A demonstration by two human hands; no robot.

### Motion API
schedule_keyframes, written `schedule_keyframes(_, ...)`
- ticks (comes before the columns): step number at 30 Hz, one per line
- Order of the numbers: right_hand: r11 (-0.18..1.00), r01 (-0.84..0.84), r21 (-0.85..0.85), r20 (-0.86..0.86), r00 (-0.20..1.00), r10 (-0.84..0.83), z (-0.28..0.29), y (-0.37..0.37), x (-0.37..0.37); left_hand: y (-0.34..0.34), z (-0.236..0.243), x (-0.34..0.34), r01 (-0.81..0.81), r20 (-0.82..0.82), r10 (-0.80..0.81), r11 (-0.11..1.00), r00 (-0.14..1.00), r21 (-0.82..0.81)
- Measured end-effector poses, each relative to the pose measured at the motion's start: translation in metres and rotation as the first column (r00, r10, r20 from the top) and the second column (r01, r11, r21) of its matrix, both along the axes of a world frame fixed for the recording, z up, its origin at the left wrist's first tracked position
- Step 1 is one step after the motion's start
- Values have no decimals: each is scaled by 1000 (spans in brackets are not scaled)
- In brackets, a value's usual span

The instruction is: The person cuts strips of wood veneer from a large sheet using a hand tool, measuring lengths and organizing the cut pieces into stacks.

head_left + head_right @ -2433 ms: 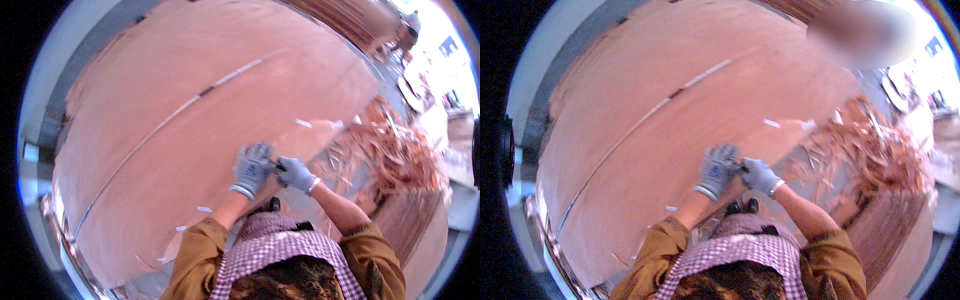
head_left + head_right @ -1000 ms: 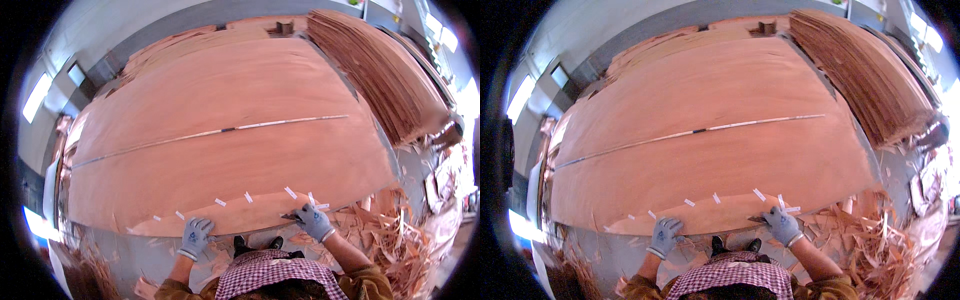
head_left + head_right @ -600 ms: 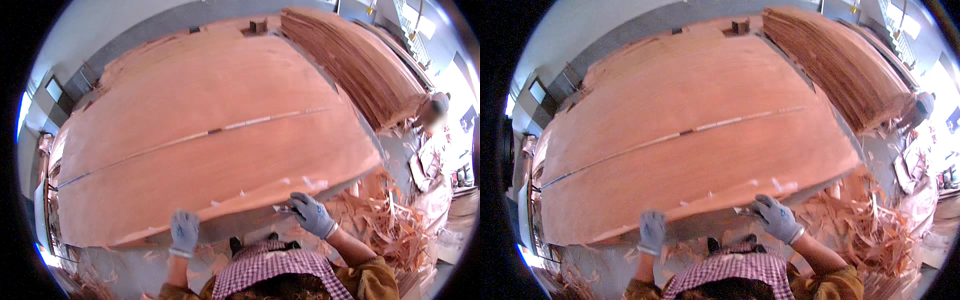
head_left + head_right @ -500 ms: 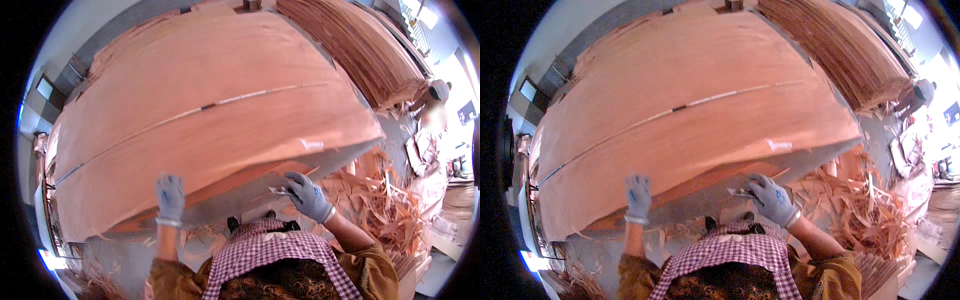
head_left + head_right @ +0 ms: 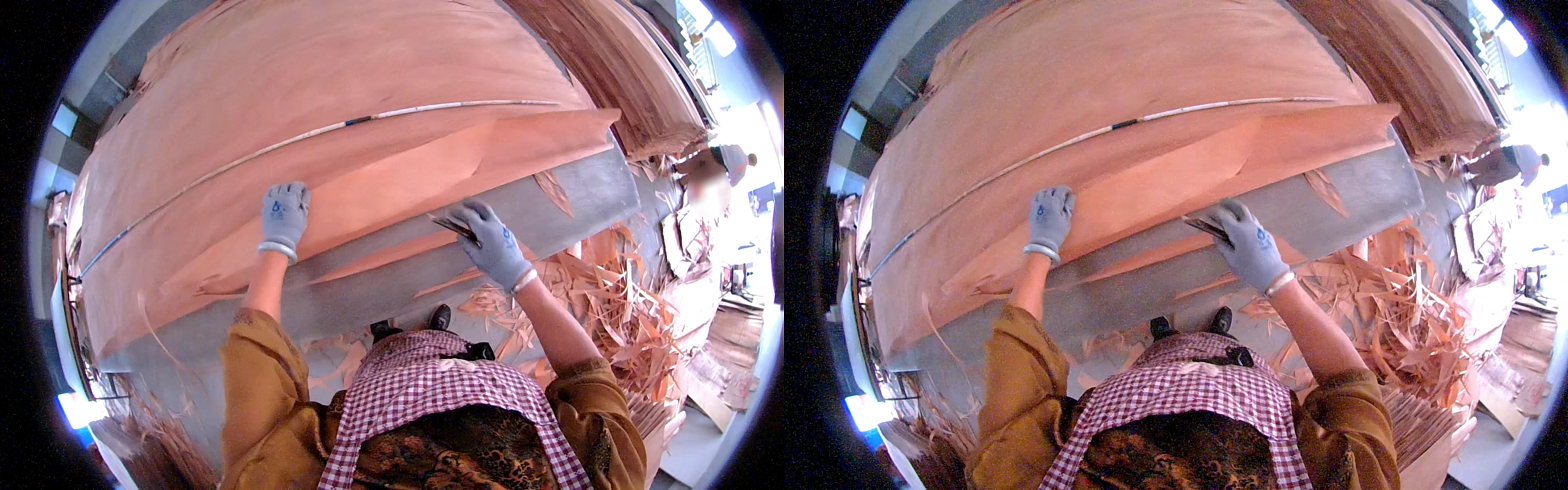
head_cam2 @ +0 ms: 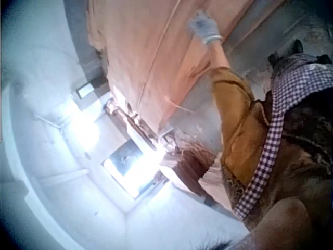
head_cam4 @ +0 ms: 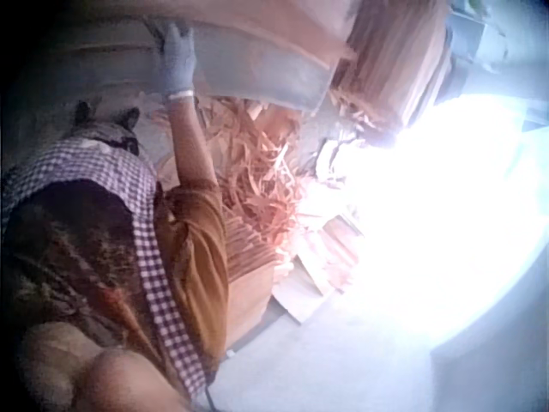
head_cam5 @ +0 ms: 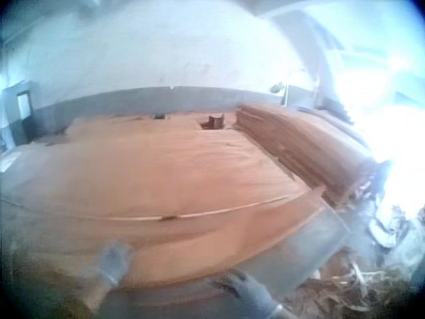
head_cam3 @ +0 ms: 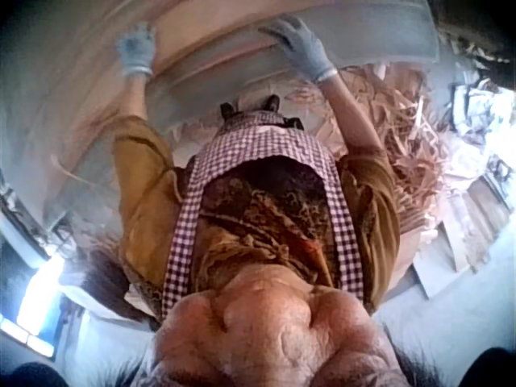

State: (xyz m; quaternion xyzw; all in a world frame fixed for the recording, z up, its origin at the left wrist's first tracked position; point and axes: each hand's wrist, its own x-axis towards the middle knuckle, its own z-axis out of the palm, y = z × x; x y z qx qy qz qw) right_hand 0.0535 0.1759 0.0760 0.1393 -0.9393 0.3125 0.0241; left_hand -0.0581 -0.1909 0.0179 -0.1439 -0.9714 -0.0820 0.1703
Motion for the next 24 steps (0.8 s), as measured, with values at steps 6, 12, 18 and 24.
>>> schedule_keyframes(6, 960, -251, 123, 85, 967, 242, -9, -53, -49, -56, 32, 88, -218, -33, 216, 967, 976, -131)
schedule_keyframes(12, 933, -310, 182, 128, 948, 290, -22, -85, -31, -163, 9, 197, -804, 103, 821, 571, 561, -165)
schedule_keyframes(18, 912, -355, 204, 132, 933, 334, -44, -75, -43, -241, -16, 262, -956, 227, 928, 280, 294, 91)
schedule_keyframes(24, 916, -337, 215, 161, 938, 307, -42, -78, -40, -288, -44, 273, -698, 151, 862, 276, 484, 661)
